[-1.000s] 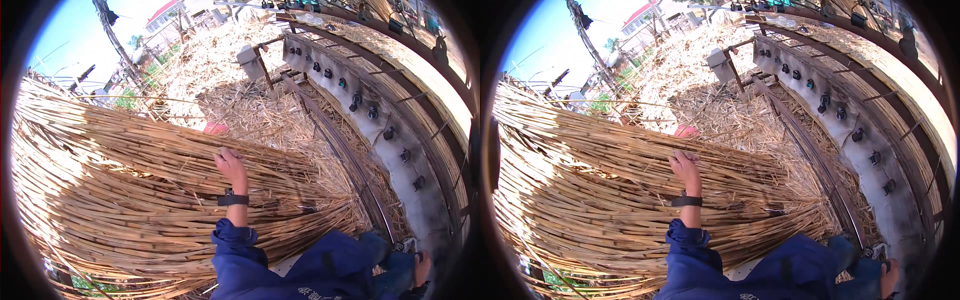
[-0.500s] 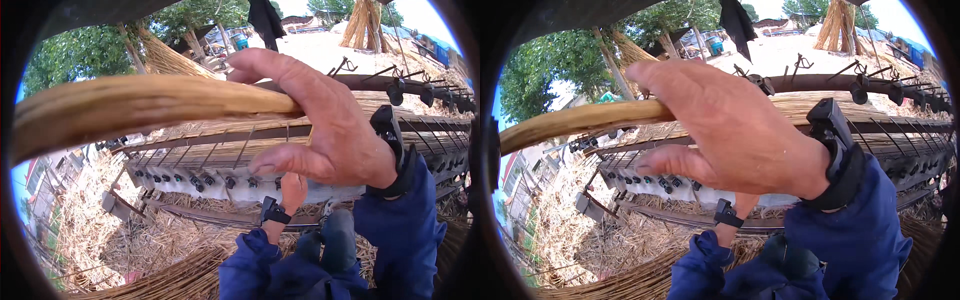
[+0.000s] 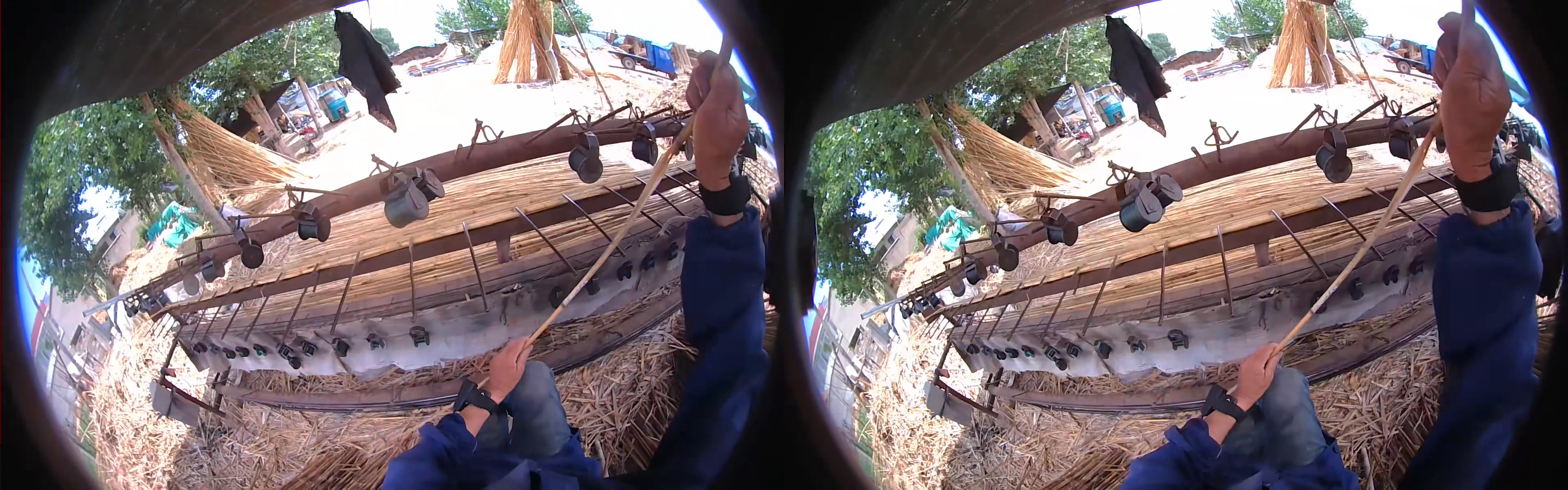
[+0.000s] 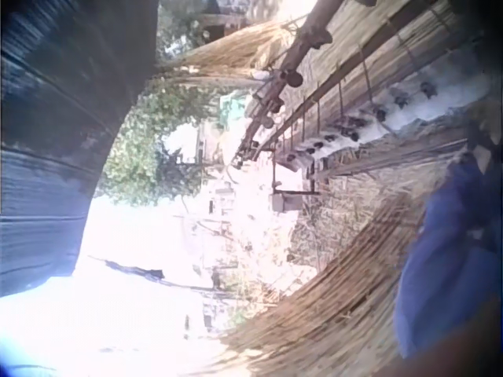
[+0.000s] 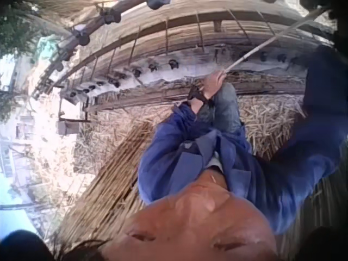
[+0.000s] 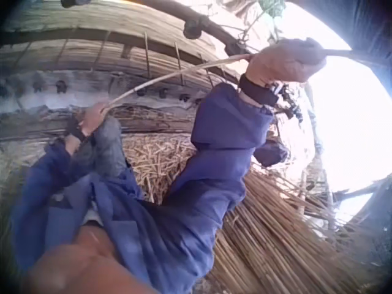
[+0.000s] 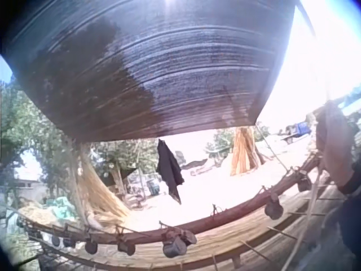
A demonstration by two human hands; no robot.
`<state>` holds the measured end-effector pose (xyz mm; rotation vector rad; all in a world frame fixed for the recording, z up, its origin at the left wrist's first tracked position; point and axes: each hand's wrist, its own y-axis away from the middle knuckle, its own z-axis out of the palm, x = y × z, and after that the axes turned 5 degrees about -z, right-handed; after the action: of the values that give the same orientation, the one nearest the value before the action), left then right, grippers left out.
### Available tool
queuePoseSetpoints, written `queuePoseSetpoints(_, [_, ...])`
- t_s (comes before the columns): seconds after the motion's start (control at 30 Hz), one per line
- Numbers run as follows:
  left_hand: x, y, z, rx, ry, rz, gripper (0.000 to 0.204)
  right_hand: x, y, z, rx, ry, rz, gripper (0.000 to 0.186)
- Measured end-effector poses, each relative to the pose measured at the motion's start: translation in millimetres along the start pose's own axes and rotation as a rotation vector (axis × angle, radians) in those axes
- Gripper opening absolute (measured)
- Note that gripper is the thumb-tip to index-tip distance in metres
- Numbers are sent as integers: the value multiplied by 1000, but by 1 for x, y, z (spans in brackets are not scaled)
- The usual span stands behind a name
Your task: Using a machine to weave long reeds together into a mat.
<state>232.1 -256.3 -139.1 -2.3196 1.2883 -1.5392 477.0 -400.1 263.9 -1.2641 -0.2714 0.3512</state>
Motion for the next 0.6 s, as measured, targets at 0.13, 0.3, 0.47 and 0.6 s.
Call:
queuePoseSetpoints(0.13, [-7, 21, 1, -130, -215, 42, 25, 78, 55, -108, 152, 362, 196, 31])
queuePoseSetpoints(0.3, [-31, 35, -45, -369, -445, 97, 22, 106, 227, -205, 203, 1101, 454, 31])
queuePoseSetpoints(0.47, [-63, 18, -89, -441, -659, 231, 14, 101, 343, -216, 291, 1217, 720, 29])
queuePoseSetpoints(0.6, [-76, 26, -124, -642, -687, 7, 31, 123, 381, -233, 461, 1462, 808, 30])
